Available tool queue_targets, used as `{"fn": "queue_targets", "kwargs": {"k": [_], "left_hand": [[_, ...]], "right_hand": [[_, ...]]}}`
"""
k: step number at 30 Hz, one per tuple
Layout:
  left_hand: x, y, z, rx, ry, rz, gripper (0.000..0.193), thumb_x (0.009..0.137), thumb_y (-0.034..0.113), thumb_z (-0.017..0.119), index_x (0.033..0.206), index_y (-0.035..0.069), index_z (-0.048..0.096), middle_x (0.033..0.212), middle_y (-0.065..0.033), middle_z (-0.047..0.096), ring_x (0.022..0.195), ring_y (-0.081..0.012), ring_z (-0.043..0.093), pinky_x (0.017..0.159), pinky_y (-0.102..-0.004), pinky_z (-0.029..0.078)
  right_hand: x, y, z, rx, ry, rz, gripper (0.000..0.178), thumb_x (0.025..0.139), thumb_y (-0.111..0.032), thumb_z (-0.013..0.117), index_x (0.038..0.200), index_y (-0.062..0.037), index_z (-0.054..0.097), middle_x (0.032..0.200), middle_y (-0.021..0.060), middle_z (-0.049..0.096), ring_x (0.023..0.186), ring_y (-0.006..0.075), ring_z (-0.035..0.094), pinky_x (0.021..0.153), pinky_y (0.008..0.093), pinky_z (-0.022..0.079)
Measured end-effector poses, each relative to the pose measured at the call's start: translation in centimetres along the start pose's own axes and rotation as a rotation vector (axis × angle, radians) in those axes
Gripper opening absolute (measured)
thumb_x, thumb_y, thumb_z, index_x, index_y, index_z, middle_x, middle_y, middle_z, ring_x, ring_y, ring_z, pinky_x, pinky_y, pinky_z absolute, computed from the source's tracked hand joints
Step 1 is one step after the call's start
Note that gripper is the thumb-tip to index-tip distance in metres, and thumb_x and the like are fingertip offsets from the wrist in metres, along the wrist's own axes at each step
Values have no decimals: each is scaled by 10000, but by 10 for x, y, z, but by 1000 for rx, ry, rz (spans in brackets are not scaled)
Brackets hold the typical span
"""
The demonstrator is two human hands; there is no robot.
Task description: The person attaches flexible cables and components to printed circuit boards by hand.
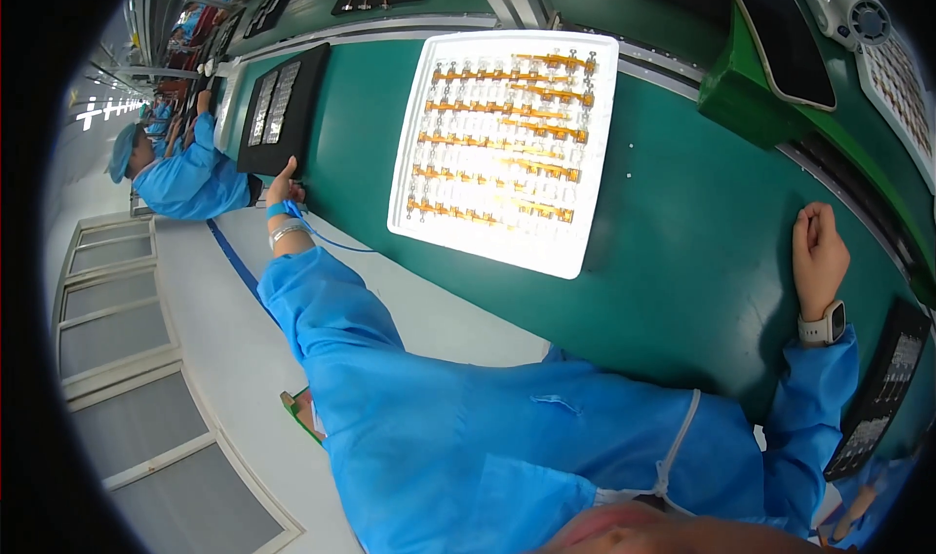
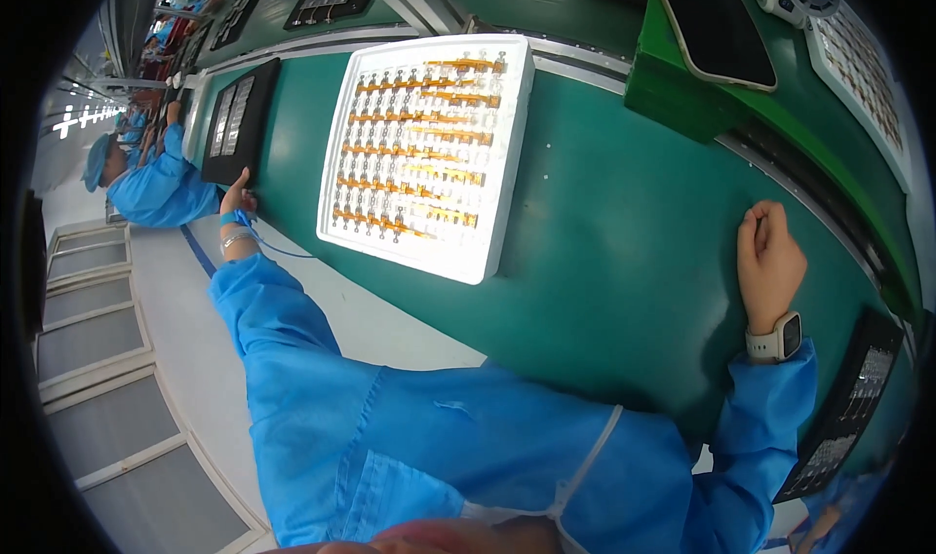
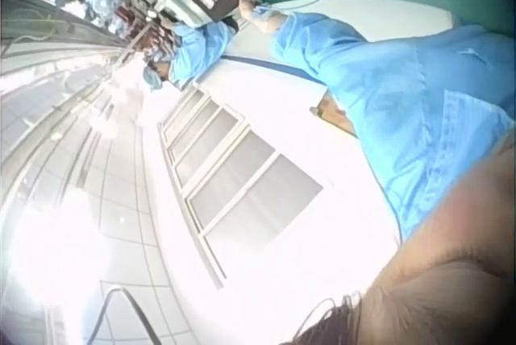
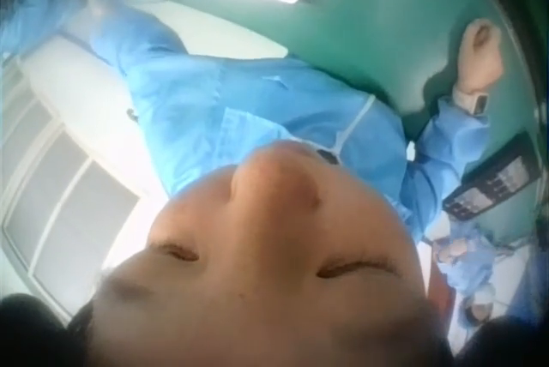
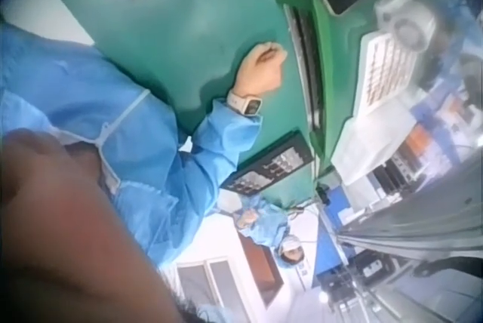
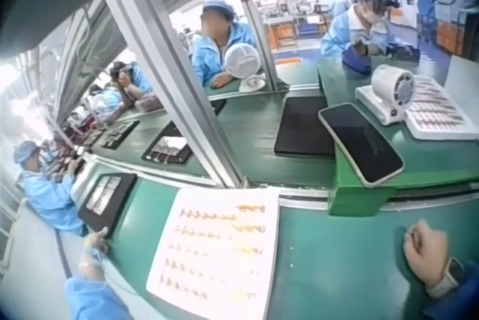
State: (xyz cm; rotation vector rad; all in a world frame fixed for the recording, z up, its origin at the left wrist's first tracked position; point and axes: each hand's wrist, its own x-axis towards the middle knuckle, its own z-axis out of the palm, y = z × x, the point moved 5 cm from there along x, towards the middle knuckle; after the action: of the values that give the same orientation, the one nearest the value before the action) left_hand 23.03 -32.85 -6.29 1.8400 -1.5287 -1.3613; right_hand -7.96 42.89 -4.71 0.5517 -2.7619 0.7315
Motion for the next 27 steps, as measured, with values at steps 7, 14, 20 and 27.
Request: {"fn": "queue_targets", "kwargs": {"k": [7, 14, 20, 27], "left_hand": [[-93, -39, 31, -849, -350, 306, 182, 866, 49, 642, 1020, -36, 599, 961, -122, 669, 887, -257, 664, 799, -311, 571], [-161, -171, -25, -993, -562, 326, 194, 899, 187, 630, 913, -1, 584, 900, -80, 667, 769, -175, 635, 710, -302, 541], [-170, -173, -5, -1277, -177, 191, 557, 850, 453, 680, 1167, 18, 538, 1137, -158, 581, 1107, -269, 549, 1012, -420, 433], [-130, -120, 5, -1255, -316, 320, 516, 912, 253, 610, 1351, 34, 450, 1392, -169, 466, 1276, -355, 430, 1076, -571, 320]], "right_hand": [[-1, 5, -3, 3, -23, -13, 69, 897, -145, 606, 885, -84, 576, 543, 36, 389, 467, 152, 421, 469, 314, 353], [-11, 9, -6, 176, -56, 2, 79, 905, -139, 598, 917, -60, 601, 595, 40, 395, 526, 128, 401, 507, 283, 356], [-13, 12, -9, 185, -41, -19, 75, 895, -128, 601, 921, -58, 595, 618, 42, 412, 543, 133, 408, 526, 283, 372], [-16, 0, -9, 239, -29, -85, 66, 865, -110, 606, 901, -59, 586, 629, 57, 437, 561, 186, 448, 539, 311, 390]]}}
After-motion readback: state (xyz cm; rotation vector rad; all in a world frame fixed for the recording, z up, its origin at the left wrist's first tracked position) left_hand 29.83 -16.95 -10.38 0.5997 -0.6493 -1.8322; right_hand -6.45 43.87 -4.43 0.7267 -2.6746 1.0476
